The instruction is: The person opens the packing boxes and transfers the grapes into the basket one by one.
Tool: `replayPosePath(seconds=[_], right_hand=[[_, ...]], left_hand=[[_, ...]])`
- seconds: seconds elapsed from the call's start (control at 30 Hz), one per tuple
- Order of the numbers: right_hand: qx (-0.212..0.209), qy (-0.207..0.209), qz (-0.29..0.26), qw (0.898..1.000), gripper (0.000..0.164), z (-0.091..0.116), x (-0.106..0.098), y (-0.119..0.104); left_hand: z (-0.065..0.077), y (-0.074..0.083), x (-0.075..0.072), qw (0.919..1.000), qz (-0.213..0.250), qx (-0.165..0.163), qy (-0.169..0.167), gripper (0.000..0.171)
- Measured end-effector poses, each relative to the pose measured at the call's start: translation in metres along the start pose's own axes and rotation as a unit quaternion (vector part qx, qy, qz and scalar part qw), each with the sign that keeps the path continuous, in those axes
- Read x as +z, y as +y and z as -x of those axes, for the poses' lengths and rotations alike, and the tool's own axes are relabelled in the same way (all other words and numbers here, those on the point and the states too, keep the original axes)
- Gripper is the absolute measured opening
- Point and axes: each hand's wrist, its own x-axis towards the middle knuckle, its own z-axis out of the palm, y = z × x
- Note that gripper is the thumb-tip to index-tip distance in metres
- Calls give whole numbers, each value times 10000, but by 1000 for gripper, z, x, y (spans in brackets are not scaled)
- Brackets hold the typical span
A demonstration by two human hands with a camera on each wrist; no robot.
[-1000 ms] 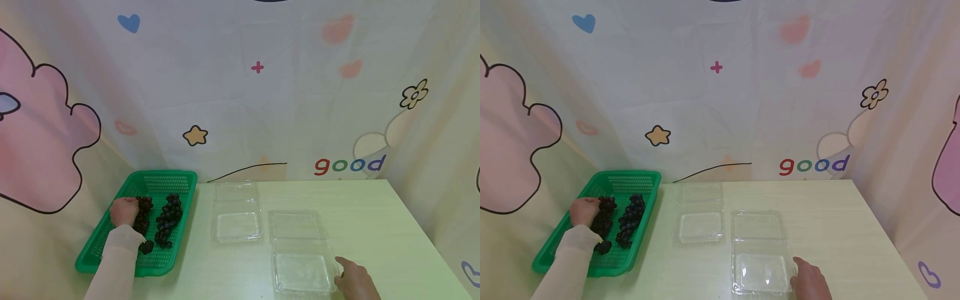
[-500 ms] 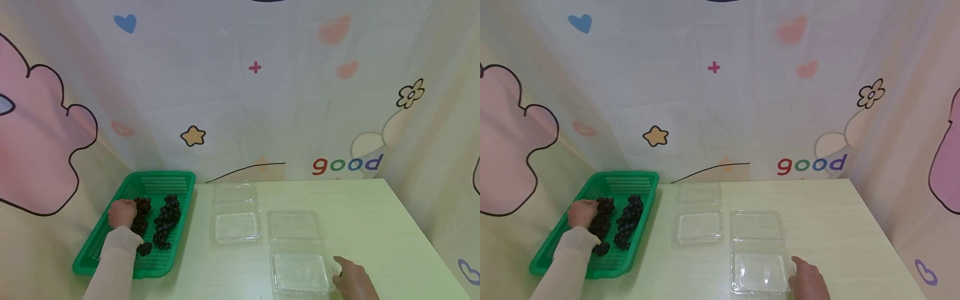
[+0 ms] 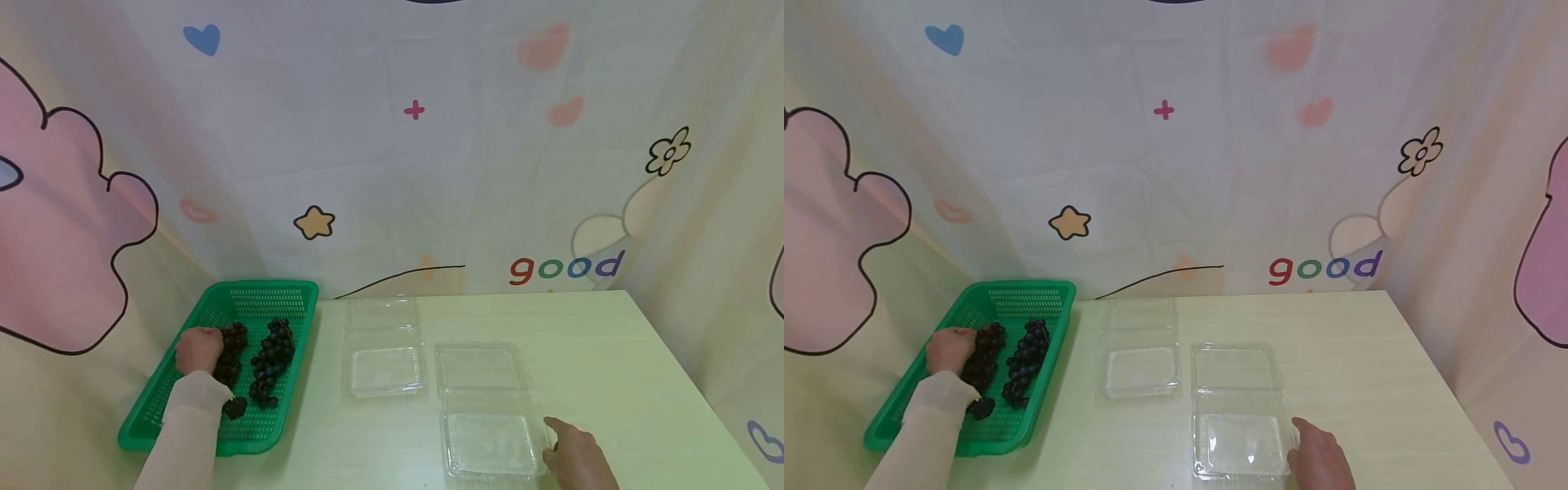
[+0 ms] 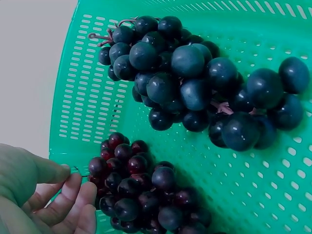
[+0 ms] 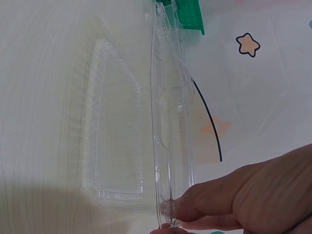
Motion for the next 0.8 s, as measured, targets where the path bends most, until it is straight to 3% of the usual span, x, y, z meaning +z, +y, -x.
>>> replayPosePath(seconds=[0.17, 0.4, 0.6, 0.8], right_hand=[[25, 2, 4, 10000, 50, 0, 0, 0], [38, -81, 1, 10000, 51, -1, 0, -1], [60, -106, -33, 9999, 51, -2, 1, 0], [24, -49, -34, 10000, 51, -4, 2, 1]], left_hand=[[1, -1, -2, 9997, -94, 132, -178, 37], [1, -3, -5, 9932, -153, 690, -923, 42], [1, -5, -9, 9874, -276, 1099, -1100, 44], [6, -2, -13, 9825, -382, 1222, -1355, 48]])
